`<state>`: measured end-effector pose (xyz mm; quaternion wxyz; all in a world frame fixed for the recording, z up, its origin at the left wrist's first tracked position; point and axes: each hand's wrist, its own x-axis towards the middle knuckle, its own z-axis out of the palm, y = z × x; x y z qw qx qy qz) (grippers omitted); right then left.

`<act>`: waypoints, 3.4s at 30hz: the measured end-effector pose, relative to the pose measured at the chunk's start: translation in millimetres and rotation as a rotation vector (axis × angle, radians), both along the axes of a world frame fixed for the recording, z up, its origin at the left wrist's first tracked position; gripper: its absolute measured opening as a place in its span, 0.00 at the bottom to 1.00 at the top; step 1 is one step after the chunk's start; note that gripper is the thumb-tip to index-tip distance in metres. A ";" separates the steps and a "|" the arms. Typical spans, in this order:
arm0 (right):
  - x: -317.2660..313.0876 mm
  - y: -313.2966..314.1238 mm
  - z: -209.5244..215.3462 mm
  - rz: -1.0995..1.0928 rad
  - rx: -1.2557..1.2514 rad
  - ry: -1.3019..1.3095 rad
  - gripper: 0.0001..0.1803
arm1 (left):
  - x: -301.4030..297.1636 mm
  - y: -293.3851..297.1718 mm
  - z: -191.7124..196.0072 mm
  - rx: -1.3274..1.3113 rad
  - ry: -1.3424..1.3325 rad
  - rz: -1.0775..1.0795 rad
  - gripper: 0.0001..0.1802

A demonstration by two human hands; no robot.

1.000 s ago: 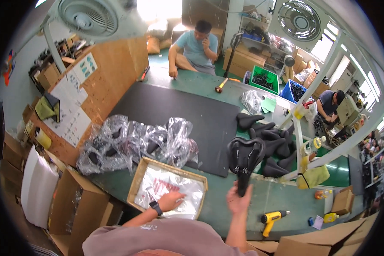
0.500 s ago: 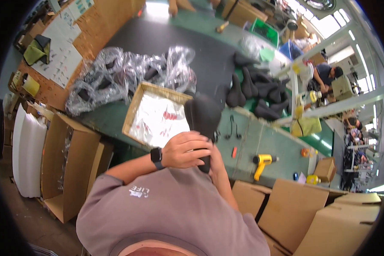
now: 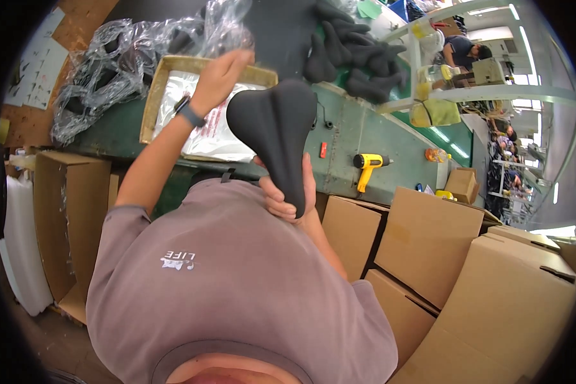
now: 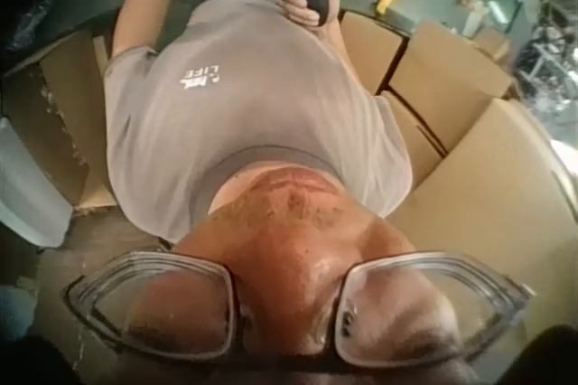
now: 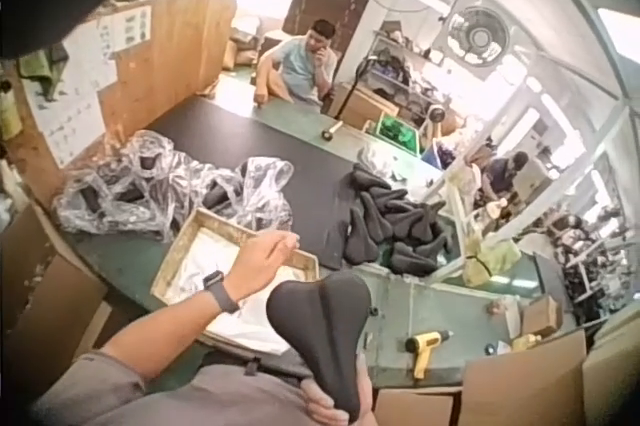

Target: Packing bicycle seats into plastic bags and placing them into a cardboard box before sealing it with tape.

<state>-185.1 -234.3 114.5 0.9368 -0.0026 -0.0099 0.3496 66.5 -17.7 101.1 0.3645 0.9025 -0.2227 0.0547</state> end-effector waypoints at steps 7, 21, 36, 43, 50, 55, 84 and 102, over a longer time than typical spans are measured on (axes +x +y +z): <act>-7.3 -8.6 -6.9 -0.100 0.125 0.037 0.60 | -129.6 -51.4 -7.3 -1.094 0.365 -0.179 0.32; -61.9 -54.3 -65.5 -0.723 -1.902 -0.191 0.34 | -71.5 -48.6 -335.1 0.187 0.377 0.120 0.11; 73.3 10.9 -194.4 -0.123 -1.885 -0.389 0.53 | -58.4 5.7 -320.4 -0.104 0.647 0.524 0.15; 121.5 33.2 -191.1 0.275 -2.329 -1.066 0.59 | -95.9 40.5 -141.9 -0.387 -0.078 0.121 0.07; 153.9 6.8 -140.3 0.140 -1.149 0.027 0.41 | -167.9 106.7 -75.6 -1.478 0.728 0.240 0.10; 180.4 31.7 -98.0 -0.404 -1.664 -0.542 0.29 | -101.5 59.9 -60.9 -1.251 1.187 0.138 0.20; 422.5 -522.3 -301.0 0.363 -3.412 -0.469 0.16 | 58.6 -31.5 -183.3 -0.772 0.982 0.601 0.18; 122.2 -87.5 -20.9 -0.368 -1.062 0.129 0.38 | -3.2 -110.2 -55.2 -0.707 0.055 0.175 0.17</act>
